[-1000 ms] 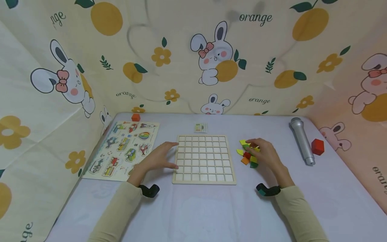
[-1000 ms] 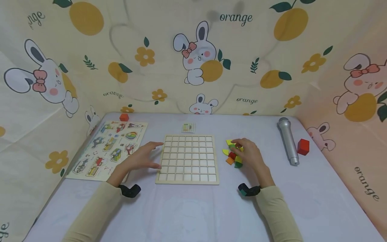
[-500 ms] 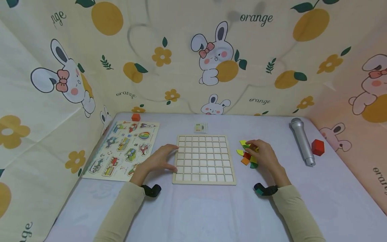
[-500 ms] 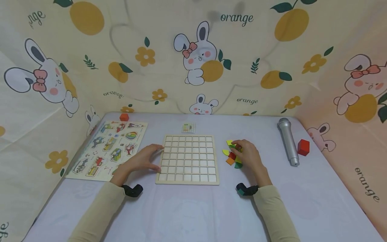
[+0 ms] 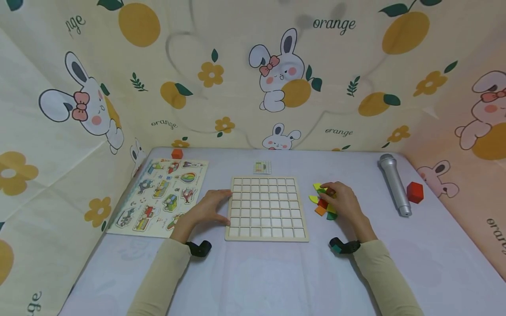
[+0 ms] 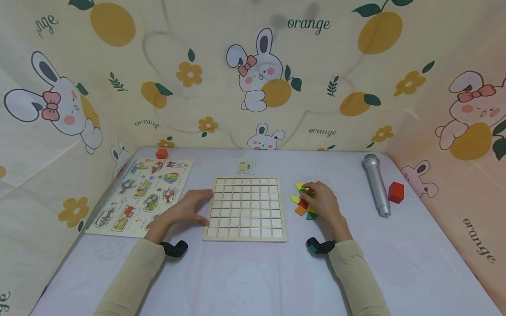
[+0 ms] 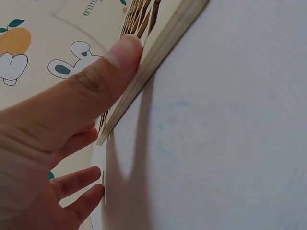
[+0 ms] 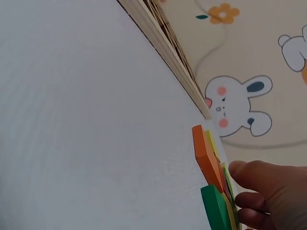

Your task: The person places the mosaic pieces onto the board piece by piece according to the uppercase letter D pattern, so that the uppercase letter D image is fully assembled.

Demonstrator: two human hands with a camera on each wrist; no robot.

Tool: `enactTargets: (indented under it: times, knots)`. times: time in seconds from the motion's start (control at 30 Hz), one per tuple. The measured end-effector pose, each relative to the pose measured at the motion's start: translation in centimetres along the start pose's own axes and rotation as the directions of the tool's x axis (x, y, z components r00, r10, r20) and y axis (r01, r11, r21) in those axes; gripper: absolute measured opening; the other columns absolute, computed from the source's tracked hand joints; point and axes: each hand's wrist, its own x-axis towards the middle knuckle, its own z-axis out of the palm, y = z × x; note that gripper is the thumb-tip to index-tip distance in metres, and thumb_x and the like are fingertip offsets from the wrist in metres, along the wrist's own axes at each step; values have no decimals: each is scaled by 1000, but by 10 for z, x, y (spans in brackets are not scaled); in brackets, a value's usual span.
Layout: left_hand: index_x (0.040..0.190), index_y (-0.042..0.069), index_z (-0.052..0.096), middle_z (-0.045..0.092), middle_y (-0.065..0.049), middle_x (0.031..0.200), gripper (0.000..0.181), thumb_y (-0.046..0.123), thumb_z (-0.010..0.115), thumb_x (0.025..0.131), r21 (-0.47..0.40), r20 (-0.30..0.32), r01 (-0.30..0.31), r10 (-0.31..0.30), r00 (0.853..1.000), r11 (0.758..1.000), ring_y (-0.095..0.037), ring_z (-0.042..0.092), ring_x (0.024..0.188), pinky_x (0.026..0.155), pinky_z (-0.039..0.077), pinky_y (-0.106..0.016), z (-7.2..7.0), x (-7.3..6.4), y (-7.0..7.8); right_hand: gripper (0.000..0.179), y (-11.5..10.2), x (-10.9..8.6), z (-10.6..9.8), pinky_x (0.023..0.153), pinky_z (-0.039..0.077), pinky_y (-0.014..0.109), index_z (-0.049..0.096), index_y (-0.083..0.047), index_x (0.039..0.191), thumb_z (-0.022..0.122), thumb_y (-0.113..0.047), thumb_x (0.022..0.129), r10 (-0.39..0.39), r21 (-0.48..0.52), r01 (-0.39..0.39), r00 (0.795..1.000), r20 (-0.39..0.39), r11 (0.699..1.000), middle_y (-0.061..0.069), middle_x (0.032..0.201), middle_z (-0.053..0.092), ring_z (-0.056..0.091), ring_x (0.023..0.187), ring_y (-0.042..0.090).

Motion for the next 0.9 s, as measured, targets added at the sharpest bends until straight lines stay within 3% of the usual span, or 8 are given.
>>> enactTargets:
  times: [0.47,0.9]
  knots:
    - [133,-3,47,41,-16,143,85,34,83,66,-18,44,43,-43,998,999,-39,34,128,109,28,-49,0,-4,1,30,1,2,5,68,48,36,65,-5,109,70,-22,84,4,-23,-4,1000,-7,1000,12,91,57,50,80,26]
    - [134,-3,46,42,-17,141,84,35,82,67,-30,42,10,-9,999,1000,-36,37,129,109,27,-49,0,-4,-3,31,2,-1,2,78,45,45,66,-3,104,70,-26,83,22,-65,-24,1000,-21,998,15,92,59,50,87,29]
